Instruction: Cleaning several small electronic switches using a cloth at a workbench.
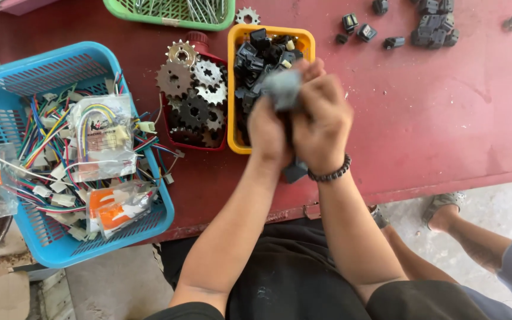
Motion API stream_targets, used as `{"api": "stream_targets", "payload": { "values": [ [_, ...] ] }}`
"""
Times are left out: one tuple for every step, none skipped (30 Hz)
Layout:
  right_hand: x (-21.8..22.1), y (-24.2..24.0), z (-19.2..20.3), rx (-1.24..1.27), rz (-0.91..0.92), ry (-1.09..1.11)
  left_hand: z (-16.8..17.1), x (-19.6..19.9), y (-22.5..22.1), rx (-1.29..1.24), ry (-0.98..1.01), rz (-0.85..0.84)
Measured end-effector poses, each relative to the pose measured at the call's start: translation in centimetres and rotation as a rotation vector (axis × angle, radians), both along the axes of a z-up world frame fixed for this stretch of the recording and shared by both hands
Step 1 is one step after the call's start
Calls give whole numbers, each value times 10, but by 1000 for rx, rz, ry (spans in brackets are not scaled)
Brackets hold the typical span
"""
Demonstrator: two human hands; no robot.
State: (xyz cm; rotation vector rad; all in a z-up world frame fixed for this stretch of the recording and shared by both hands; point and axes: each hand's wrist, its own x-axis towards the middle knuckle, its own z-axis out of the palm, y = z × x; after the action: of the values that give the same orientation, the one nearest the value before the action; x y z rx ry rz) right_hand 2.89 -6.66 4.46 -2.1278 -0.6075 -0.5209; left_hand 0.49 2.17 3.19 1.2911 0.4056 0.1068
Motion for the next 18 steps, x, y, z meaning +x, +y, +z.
{"api": "stream_targets", "payload": {
  "values": [
    [-2, -2, -1, -1, -3, -4, -13, 4, 0, -1, -4, -3],
    [-3, -4, -1, 35, 91, 89, -26, 8, 0, -465, -197, -3],
    [-2, -5, -1, 72, 194, 176, -39, 14, 1, -927, -396, 1],
    [6, -5, 1, 73, 200, 167, -52, 11, -4, -924, -407, 1],
    [6, -7, 4, 50, 111, 119, -66, 0, -11, -896, -299, -13],
    [7, -10, 5, 26, 23, 70, -80, -12, -19, -866, -192, -28],
    [0, -7, 8, 26, 24, 71, -65, -9, -18, -866, -191, -26],
    [-8, -4, 12, -4, 90, 89, -50, -7, -16, -949, -225, 22],
    [-12, 0, 16, -29, 160, 100, -34, -1, -13, -1025, -266, 70],
    [-13, -3, 14, -25, 164, 95, -33, -1, -7, -1020, -272, 71],
    [-15, -7, 12, -19, 186, 143, -32, -1, -1, -981, -279, 48],
    [-17, -11, 9, -13, 208, 190, -31, -1, 5, -941, -285, 25],
    [-16, -7, 10, -11, 203, 185, -27, -3, 1, -940, -288, 18],
    [-16, -4, 9, -5, 112, 147, -23, -6, -4, -901, -261, 9],
    [-17, -2, 9, -1, 23, 114, -20, -10, -10, -866, -231, 5],
    [-22, -1, 8, -3, 19, 113, -26, -7, -7, -868, -230, 2],
    [-26, 2, 7, 25, 70, 168, -33, -4, -3, -895, -296, -10],
    [-30, 5, 6, 52, 121, 223, -39, -1, 1, -922, -363, -22]
  ]
}}
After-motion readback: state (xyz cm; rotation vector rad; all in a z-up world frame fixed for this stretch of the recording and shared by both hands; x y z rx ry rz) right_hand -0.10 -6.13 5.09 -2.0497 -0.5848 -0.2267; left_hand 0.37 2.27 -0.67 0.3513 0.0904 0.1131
